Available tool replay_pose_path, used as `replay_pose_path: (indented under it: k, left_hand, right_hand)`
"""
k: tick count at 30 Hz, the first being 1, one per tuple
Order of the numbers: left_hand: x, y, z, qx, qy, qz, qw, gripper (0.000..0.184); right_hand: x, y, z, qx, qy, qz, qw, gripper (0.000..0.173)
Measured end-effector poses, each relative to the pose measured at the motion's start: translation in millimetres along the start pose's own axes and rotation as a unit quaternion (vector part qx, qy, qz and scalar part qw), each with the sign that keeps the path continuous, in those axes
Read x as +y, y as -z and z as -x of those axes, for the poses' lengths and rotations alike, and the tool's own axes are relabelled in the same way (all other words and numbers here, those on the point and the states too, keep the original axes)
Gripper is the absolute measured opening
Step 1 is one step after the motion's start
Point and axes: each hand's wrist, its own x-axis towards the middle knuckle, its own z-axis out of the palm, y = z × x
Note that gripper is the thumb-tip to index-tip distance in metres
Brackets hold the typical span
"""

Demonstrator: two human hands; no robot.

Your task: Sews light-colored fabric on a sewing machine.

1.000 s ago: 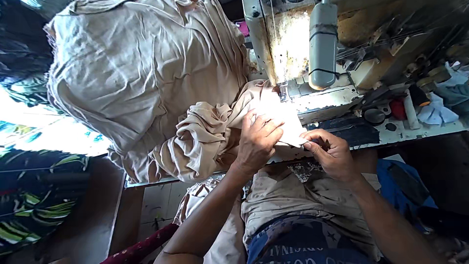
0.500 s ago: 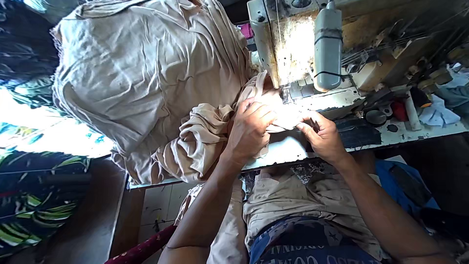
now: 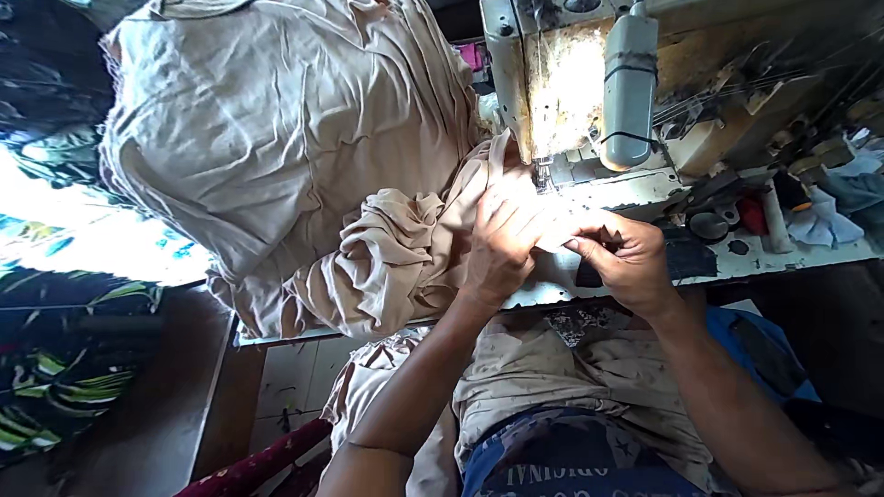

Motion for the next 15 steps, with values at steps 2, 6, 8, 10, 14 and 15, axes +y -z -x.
replay_pose_path:
  k: [2, 6, 8, 10, 14, 15]
  left_hand:
    - [-2.2, 5.0, -4.3, -0.014, -0.010, -0.004, 1.000, 0.020]
    - [-6.6, 17.2, -2.3, -0.090, -0.029, -0.010, 0.995, 0.028]
    - [-8.4, 20.7, 1.4, -0.109, -0.035, -0.008, 0.993, 0.033]
    - [-10.1, 22.0, 3.3, -0.115, -0.038, -0.009, 0.993, 0.032]
    - [-15.2, 24.9, -4.2, -0.120, -0.032, -0.012, 0.992, 0.031]
    - [-17.7, 25.1, -7.0, -0.123, -0.029, -0.012, 0.992, 0.030]
  right_hand:
    - [-0.5, 2.5, 4.3, 0.002, -0.017, -0.003, 1.000, 0.011]
    - [13.8, 0.1, 24.7, 0.014, -0.071, -0.027, 0.997, 0.010]
    - [23.2, -2.9, 33.8, 0.027, -0.085, -0.040, 0.995, 0.010]
    - [27.2, -5.3, 37.1, 0.037, -0.094, -0.044, 0.994, 0.009]
    - [27.0, -9.2, 28.8, 0.050, -0.111, -0.032, 0.992, 0.011]
    - [27.2, -10.3, 25.0, 0.052, -0.115, -0.028, 0.992, 0.011]
